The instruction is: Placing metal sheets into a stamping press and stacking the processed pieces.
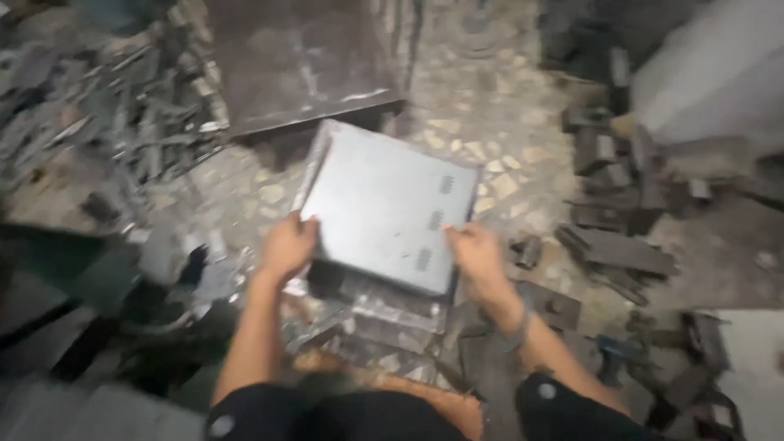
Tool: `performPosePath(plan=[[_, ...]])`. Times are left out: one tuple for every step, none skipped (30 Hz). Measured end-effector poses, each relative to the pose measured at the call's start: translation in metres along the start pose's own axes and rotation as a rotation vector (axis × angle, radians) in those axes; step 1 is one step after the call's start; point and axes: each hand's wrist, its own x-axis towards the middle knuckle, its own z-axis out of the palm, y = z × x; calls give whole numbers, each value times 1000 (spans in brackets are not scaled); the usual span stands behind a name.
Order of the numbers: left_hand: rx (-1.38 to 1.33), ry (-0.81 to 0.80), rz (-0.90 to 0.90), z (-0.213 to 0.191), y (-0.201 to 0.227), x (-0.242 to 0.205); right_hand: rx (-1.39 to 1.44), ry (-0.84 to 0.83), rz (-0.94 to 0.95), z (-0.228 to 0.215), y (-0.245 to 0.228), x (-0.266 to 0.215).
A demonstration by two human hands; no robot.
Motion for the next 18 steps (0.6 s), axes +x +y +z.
performPosePath(plan=[[-52, 13, -7, 4, -12, 13, -63, -8, -5, 5, 4, 1], [-104, 25, -16, 10, -22, 27, -126, -16, -7, 9, 7, 4], [-105, -7, 23, 9, -19, 23, -118, 32, 7, 4, -7, -14], [-94, 8, 6, 7, -16, 21, -33, -1, -13, 0, -22, -31], [-84, 27, -17, 4, -17, 18, 49, -38, -38, 0, -38, -48], [-86, -3, 17, 6, -7, 9, 54, 6, -28, -7, -39, -48], [-38, 43, 18, 6, -2, 0, -34, -8, -87, -11, -40, -48], [10, 90, 19, 4, 1, -8, -124, -22, -144, -12, -41, -48], [11, 77, 23, 6, 6, -12, -126, -13, -133, -15, -41, -48], [41, 91, 30, 7, 9, -15, -58, -25, -130, -17, -41, -49], [72, 114, 31, 5, 9, -20, 12, -45, -131, -15, -42, -50], [74, 109, 29, 4, 5, -18, 12, -45, -126, -14, -46, -55], [22, 97, 14, 5, 4, -16, 46, -100, -103, -17, -50, -57], [-31, 85, -1, 6, 3, -14, 82, -155, -80, -21, -54, -60], [-36, 81, 6, 2, 21, -28, 79, -145, -81, -26, -65, -65], [-253, 111, -52, -2, 39, -42, 40, -209, -107, -31, -75, -70], [-473, 136, -111, -7, 56, -56, 2, -273, -132, -34, -86, -75], [-476, 129, -106, 18, 30, -50, 1, -264, -131, -27, -85, -58]])
